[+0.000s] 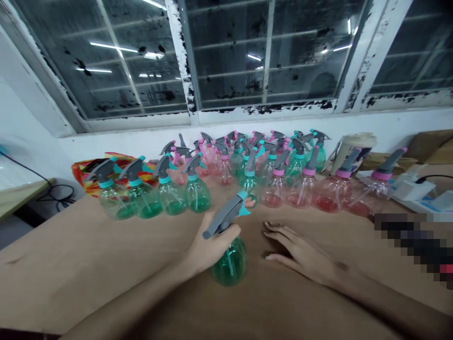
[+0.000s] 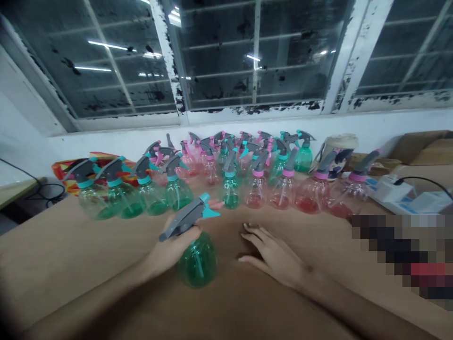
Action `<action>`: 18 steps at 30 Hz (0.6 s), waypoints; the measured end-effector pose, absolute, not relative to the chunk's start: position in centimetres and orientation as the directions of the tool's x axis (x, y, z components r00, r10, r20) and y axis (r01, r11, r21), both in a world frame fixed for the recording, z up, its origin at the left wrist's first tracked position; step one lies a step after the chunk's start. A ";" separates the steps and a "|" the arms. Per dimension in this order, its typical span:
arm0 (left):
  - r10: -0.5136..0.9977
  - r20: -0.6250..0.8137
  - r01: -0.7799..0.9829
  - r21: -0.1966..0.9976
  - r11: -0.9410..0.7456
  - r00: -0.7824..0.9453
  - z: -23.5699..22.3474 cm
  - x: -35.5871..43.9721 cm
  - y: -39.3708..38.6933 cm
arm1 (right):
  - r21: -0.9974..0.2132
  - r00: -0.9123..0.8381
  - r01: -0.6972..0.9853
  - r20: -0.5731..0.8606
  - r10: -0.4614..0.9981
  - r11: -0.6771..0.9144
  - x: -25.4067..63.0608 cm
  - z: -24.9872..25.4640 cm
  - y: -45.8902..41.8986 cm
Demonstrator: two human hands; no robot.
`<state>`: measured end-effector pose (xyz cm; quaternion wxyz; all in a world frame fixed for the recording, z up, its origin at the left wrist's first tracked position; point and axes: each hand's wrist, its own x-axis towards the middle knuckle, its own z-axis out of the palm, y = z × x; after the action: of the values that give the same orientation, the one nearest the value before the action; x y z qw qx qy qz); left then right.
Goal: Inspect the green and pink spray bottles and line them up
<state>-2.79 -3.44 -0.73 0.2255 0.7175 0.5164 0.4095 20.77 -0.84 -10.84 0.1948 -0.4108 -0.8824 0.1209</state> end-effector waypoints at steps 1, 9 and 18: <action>0.933 0.330 0.527 0.772 -0.355 0.144 -0.7 -2.6 -3.2 | -0.376 -0.594 0.667 0.253 0.764 0.643 20.8 -10.8 -0.4; 0.913 0.322 0.366 0.842 -0.397 0.250 -0.5 -1.7 -0.7 | -0.345 -0.627 0.637 0.288 0.724 0.689 20.5 -10.9 0.9; 0.909 0.316 0.223 0.898 -0.380 0.273 -0.7 -0.5 2.2 | -0.369 -0.589 0.690 0.214 0.780 0.622 20.3 -11.4 0.5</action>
<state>-0.54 2.21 -0.72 0.3831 0.6998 0.4043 0.4473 20.34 0.46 -11.37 0.1796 -0.4164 -0.8826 0.1242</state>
